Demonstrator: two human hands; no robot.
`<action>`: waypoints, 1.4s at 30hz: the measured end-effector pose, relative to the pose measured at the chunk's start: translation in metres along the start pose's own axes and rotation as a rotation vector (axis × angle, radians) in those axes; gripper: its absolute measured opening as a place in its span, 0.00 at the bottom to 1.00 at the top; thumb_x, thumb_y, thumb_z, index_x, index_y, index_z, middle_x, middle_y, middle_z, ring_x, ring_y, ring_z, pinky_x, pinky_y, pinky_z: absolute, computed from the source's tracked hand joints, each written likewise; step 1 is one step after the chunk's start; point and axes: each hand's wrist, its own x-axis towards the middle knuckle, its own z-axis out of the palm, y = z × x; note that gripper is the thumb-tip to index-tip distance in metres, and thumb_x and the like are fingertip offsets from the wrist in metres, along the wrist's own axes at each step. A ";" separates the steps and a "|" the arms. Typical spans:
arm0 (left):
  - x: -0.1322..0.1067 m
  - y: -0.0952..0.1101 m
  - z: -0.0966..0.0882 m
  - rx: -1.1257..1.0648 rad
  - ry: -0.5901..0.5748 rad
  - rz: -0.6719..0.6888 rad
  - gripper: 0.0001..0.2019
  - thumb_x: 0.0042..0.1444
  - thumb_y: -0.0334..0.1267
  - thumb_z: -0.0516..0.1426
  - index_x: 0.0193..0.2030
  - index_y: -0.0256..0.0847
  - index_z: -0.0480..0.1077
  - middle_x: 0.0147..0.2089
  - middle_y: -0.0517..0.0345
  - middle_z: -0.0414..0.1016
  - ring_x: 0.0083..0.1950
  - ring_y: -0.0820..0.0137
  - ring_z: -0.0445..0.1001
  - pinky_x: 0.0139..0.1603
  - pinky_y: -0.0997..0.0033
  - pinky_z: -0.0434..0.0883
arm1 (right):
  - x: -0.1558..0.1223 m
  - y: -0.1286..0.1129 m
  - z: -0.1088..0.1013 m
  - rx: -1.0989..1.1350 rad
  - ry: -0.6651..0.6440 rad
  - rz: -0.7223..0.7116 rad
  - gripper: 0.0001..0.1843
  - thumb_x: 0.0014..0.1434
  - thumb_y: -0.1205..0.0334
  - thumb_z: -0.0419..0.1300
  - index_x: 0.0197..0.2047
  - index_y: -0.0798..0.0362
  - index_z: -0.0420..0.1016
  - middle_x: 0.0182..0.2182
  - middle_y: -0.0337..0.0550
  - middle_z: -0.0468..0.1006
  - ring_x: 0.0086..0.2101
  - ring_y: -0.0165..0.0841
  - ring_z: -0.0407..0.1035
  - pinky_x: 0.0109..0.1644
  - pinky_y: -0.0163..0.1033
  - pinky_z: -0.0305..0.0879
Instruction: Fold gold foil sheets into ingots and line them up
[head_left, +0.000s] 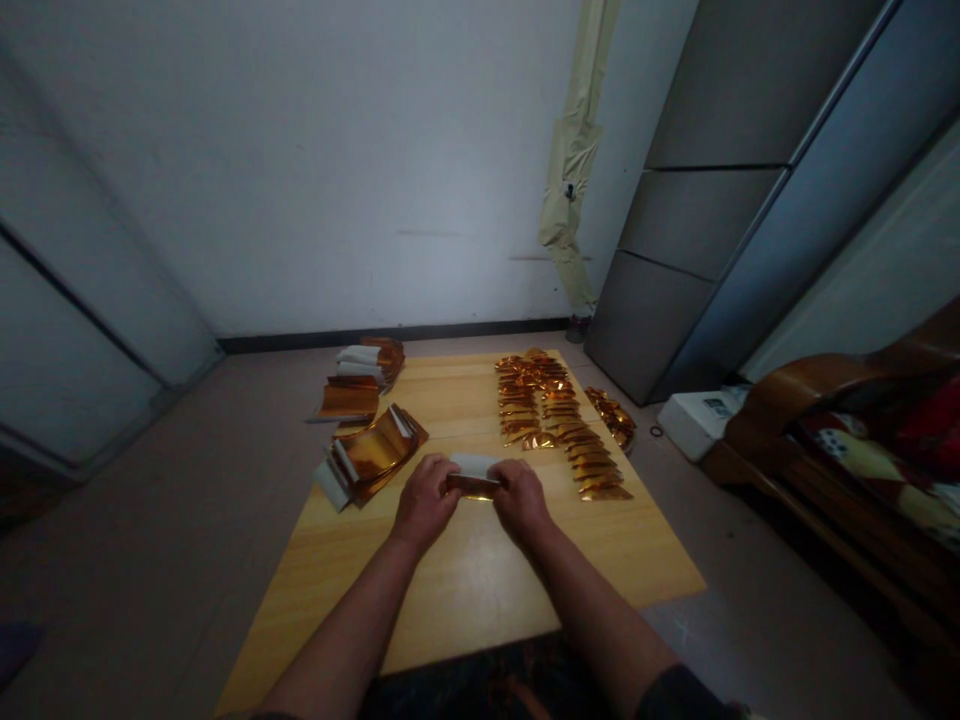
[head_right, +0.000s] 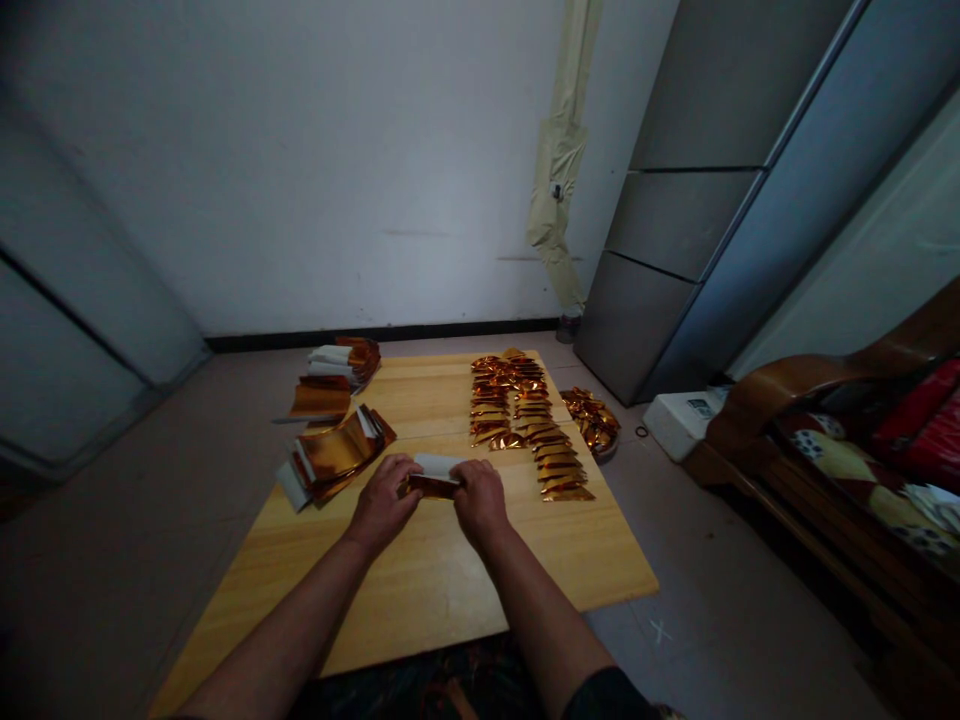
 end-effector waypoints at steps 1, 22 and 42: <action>0.000 0.000 0.000 0.001 0.002 -0.001 0.11 0.49 0.30 0.56 0.41 0.45 0.70 0.48 0.56 0.69 0.52 0.65 0.69 0.52 0.67 0.69 | 0.000 0.000 -0.001 -0.029 -0.032 -0.019 0.20 0.46 0.77 0.52 0.38 0.51 0.78 0.37 0.43 0.78 0.41 0.35 0.66 0.47 0.35 0.58; -0.007 -0.018 -0.006 0.135 -0.064 0.324 0.13 0.46 0.26 0.54 0.36 0.41 0.76 0.50 0.48 0.71 0.53 0.59 0.69 0.55 0.57 0.69 | -0.021 -0.002 -0.015 -0.428 -0.152 -0.343 0.06 0.55 0.67 0.58 0.38 0.52 0.72 0.41 0.46 0.72 0.43 0.39 0.60 0.43 0.41 0.51; -0.012 0.015 -0.001 0.328 -0.070 0.298 0.08 0.60 0.31 0.53 0.31 0.38 0.71 0.34 0.52 0.70 0.39 0.64 0.65 0.42 0.63 0.66 | -0.010 -0.011 -0.013 -0.414 -0.106 -0.196 0.07 0.63 0.61 0.56 0.37 0.51 0.74 0.41 0.44 0.73 0.43 0.37 0.62 0.44 0.39 0.52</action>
